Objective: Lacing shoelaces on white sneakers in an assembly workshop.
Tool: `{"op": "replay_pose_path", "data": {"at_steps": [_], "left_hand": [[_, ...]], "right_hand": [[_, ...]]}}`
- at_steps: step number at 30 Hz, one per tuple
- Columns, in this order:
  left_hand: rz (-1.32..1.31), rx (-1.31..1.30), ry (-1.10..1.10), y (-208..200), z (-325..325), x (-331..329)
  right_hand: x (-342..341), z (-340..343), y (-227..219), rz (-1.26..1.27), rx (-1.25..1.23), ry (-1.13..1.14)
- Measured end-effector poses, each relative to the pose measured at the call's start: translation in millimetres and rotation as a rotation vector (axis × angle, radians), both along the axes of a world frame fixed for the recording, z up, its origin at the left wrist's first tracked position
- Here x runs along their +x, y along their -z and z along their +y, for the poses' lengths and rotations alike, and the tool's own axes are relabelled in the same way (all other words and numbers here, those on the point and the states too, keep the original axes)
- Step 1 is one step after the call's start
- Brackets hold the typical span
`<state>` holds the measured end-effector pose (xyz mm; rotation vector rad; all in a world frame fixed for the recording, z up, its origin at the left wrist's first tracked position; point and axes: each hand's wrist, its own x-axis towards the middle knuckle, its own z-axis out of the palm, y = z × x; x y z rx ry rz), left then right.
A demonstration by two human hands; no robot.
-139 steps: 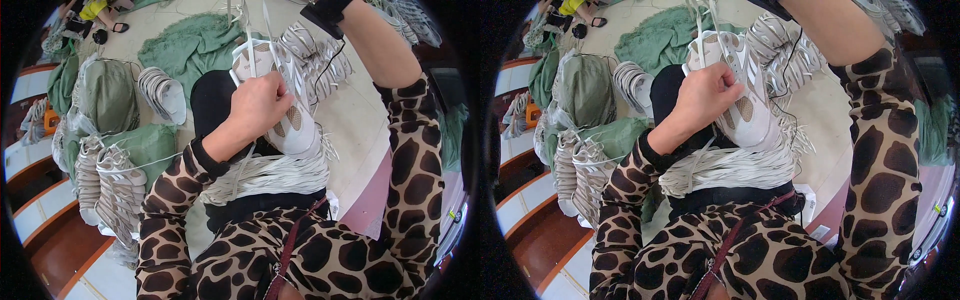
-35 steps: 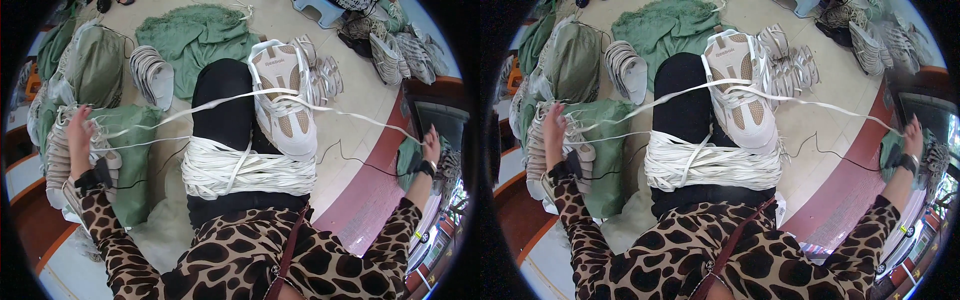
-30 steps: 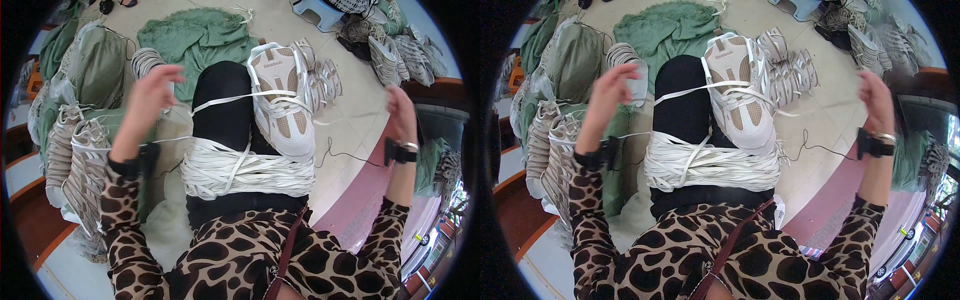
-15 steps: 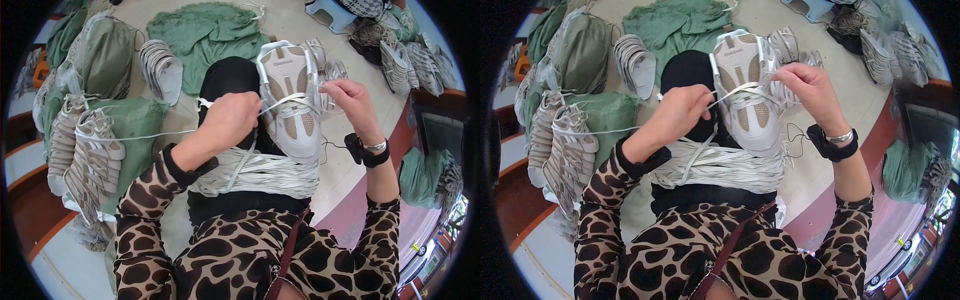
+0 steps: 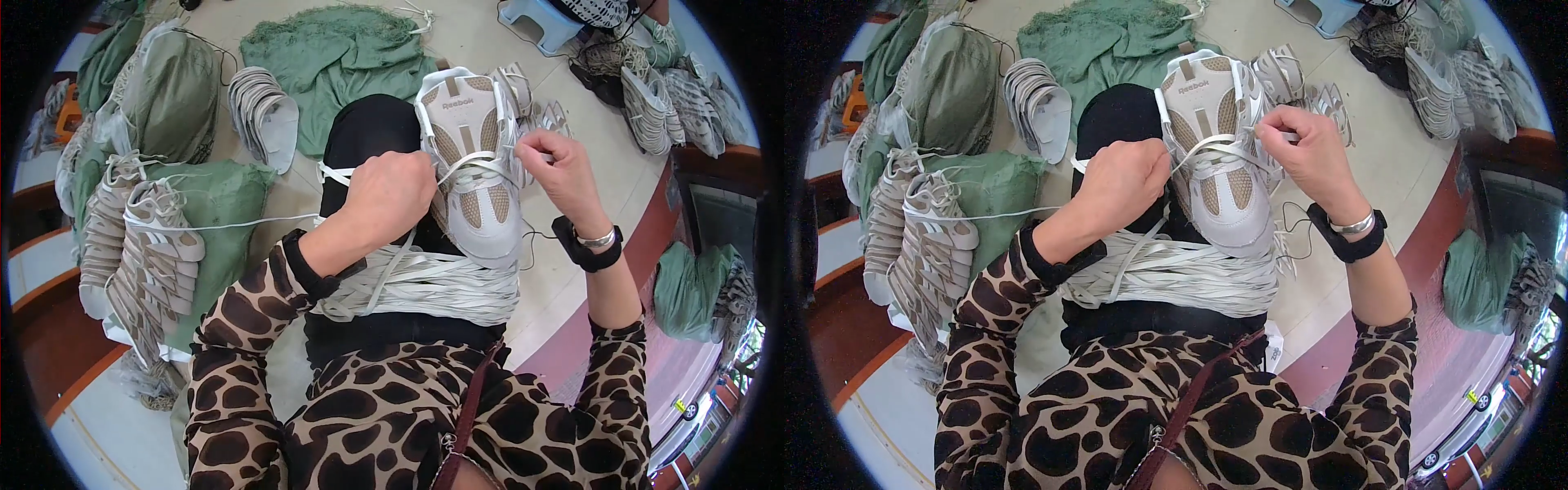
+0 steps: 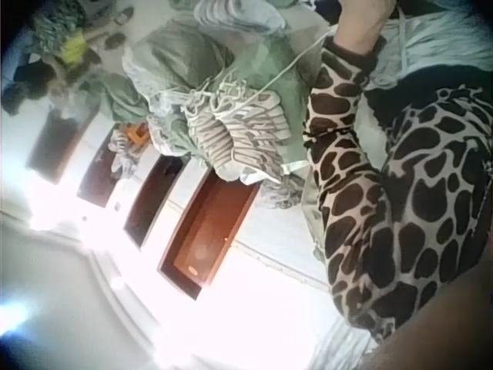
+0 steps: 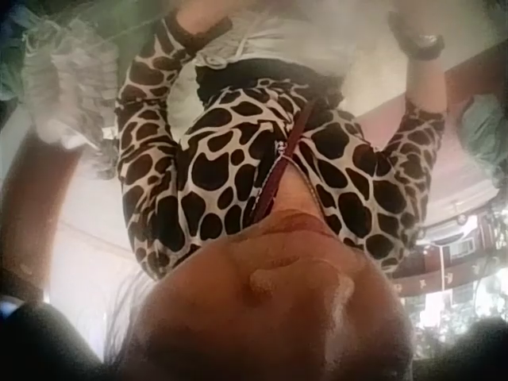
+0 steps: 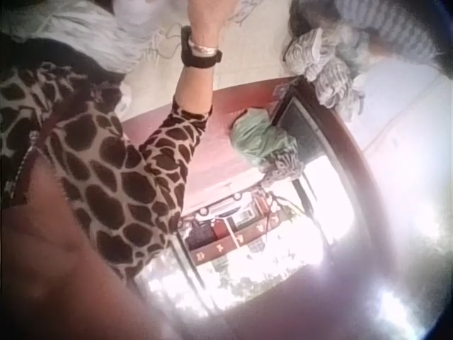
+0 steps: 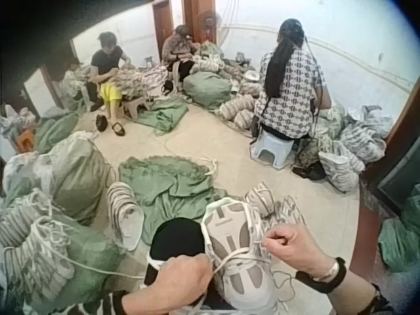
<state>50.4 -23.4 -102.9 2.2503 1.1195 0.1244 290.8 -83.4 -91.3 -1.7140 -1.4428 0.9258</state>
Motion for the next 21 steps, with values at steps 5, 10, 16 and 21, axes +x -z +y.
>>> {"op": "replay_pose_path", "data": {"at_steps": [5, 10, 16, 21], "left_hand": [[-0.024, 0.041, -0.001, -2.1, -1.4, 4.9], [0.013, 0.074, 0.003, 2.1, -0.1, 8.6], [0.039, 0.628, 0.172, -13.2, 9.1, 6.6], [-0.097, 0.566, 0.482, -14.0, 41.7, 2.8]], "right_hand": [[-9.4, 4.0, 10.4, -0.400, 0.480, -0.081], [-16.9, 9.3, 9.9, -0.646, 0.492, -0.164], [3.2, 30.8, -28.7, -0.769, 0.534, -0.494], [15.7, 68.1, -45.2, -0.812, 0.462, -0.893]]}}
